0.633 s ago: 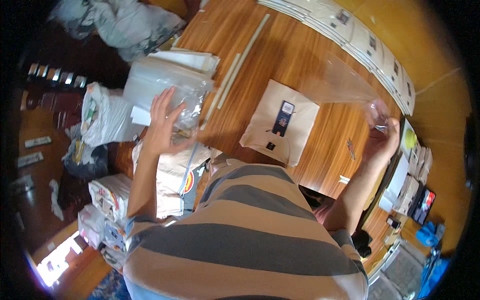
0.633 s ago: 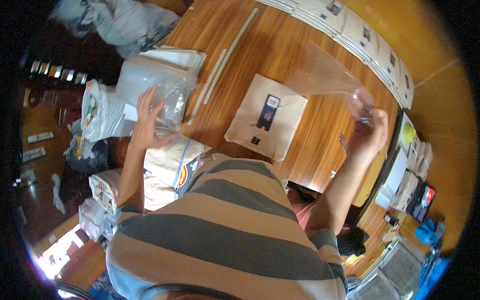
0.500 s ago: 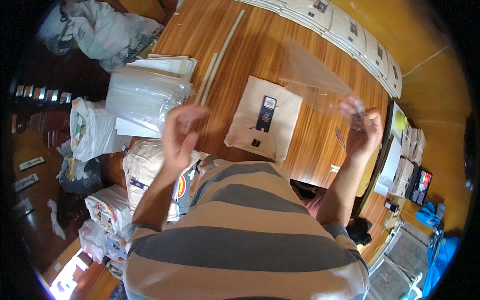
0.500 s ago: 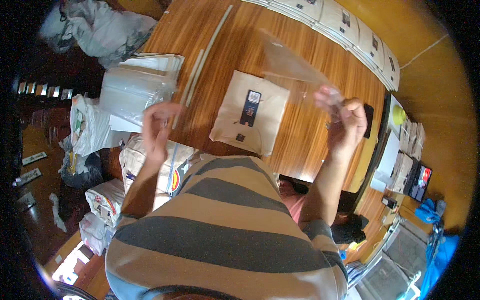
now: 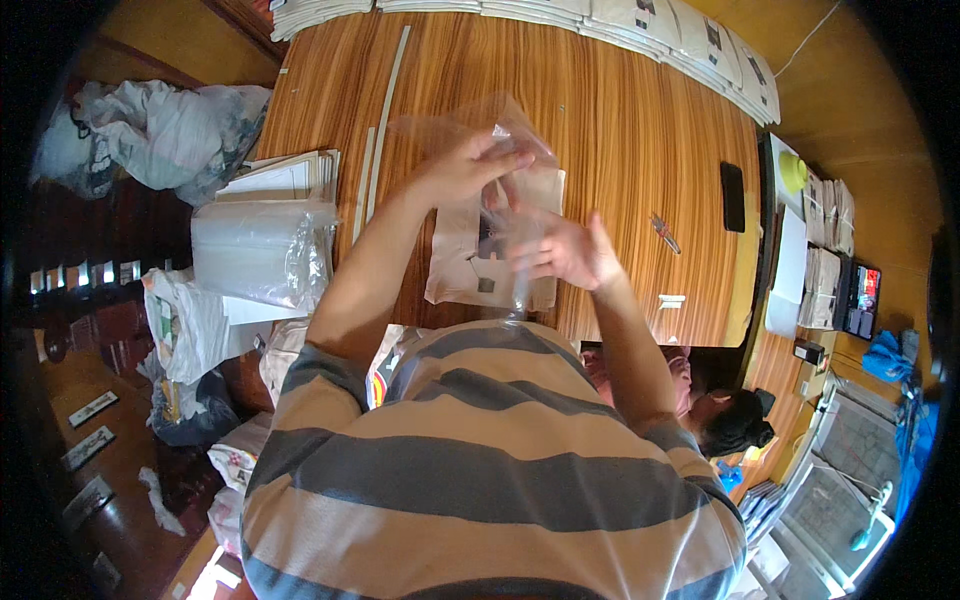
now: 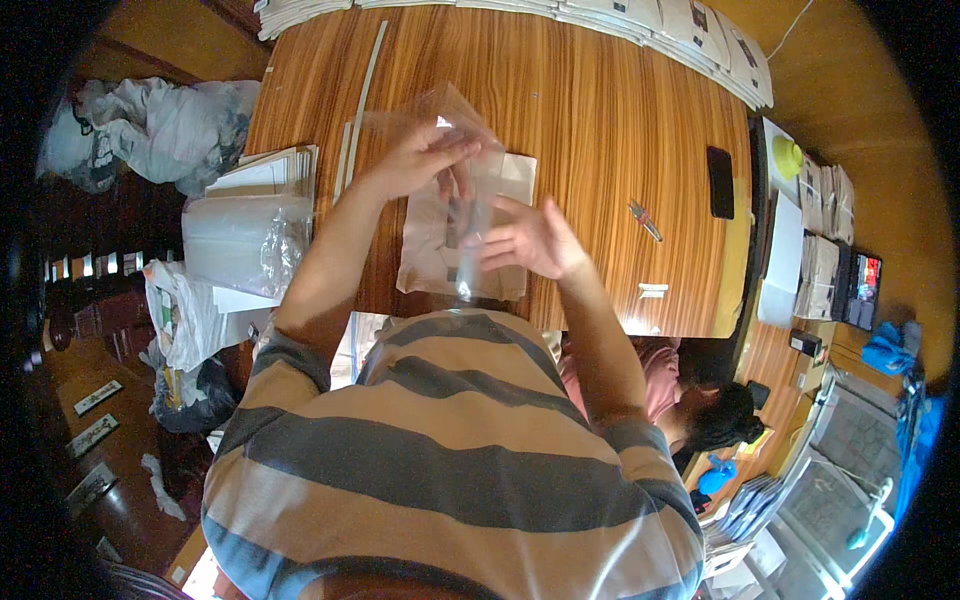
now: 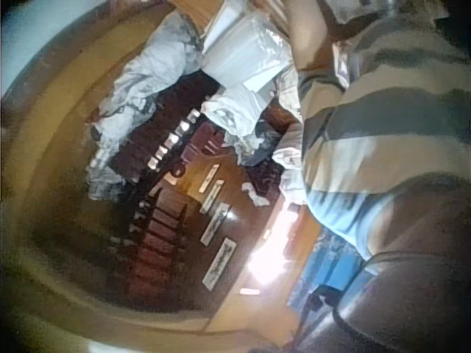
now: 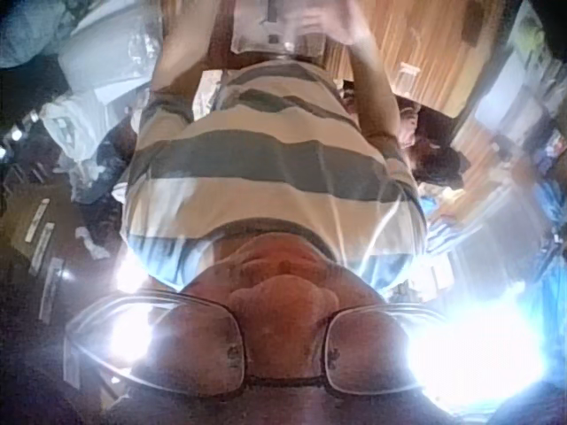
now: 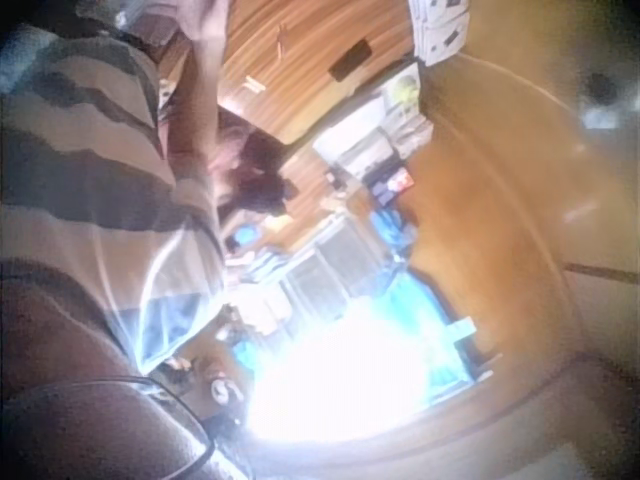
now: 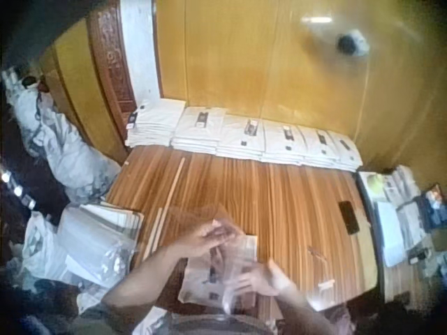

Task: The person places folded garments into plastic bags, seals the adhesive strips, and stacks the packaged items on a table.

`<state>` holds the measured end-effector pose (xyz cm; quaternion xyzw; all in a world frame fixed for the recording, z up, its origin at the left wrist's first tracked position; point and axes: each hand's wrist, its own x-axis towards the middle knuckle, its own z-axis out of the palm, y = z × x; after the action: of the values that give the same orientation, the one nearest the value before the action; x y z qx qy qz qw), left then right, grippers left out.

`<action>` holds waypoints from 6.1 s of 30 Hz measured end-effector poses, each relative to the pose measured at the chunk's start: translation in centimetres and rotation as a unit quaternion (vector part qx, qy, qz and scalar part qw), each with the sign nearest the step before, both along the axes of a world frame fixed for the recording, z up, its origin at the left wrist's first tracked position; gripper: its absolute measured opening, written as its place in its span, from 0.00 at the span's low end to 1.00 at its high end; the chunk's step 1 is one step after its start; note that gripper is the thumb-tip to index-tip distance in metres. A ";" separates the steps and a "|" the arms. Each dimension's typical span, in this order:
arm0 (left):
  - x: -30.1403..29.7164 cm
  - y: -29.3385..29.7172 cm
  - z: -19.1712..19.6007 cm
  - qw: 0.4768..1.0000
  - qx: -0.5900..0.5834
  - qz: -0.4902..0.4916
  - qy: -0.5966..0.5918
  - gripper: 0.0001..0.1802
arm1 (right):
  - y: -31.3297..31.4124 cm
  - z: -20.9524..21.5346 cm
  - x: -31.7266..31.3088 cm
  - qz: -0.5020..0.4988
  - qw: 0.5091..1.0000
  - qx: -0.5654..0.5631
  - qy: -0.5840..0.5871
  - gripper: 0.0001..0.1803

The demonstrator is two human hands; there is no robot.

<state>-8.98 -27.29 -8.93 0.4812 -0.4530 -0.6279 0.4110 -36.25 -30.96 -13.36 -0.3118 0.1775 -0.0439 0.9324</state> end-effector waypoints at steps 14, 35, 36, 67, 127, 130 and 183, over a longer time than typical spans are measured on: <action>5.7 -4.5 2.0 0.982 -0.070 0.089 -0.153 0.19 | -10.0 1.7 5.1 -0.352 0.927 -0.103 -0.080 0.17; 7.0 -5.6 -11.4 0.948 0.122 0.161 -0.247 0.13 | -15.9 -8.7 4.5 -0.209 0.865 -0.332 0.312 0.15; 6.7 -5.5 -11.7 0.946 0.093 0.164 -0.262 0.13 | -15.4 -10.1 3.7 -0.227 0.874 -0.311 0.297 0.15; 7.0 7.2 -13.7 0.955 0.238 0.167 -0.064 0.19 | -6.9 -8.7 1.4 -0.195 0.855 -0.372 0.303 0.23; -13.2 13.6 -3.4 0.837 -0.227 -0.090 -0.490 0.27 | 9.1 -12.3 3.6 -0.247 0.854 -0.330 0.317 0.20; -10.0 15.2 -1.5 0.856 -0.244 -0.099 -0.444 0.40 | 9.0 -13.0 1.6 -0.227 0.860 -0.373 0.263 0.21; -10.5 -0.6 -12.1 0.727 -0.384 -0.096 -0.562 0.32 | -3.0 -4.3 -10.8 0.112 0.474 -0.841 0.235 0.10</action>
<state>-19.52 -27.86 -21.02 0.5011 -0.8472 -0.0515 0.1689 -47.07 -33.97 -17.64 -0.9623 0.2314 0.0075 0.1427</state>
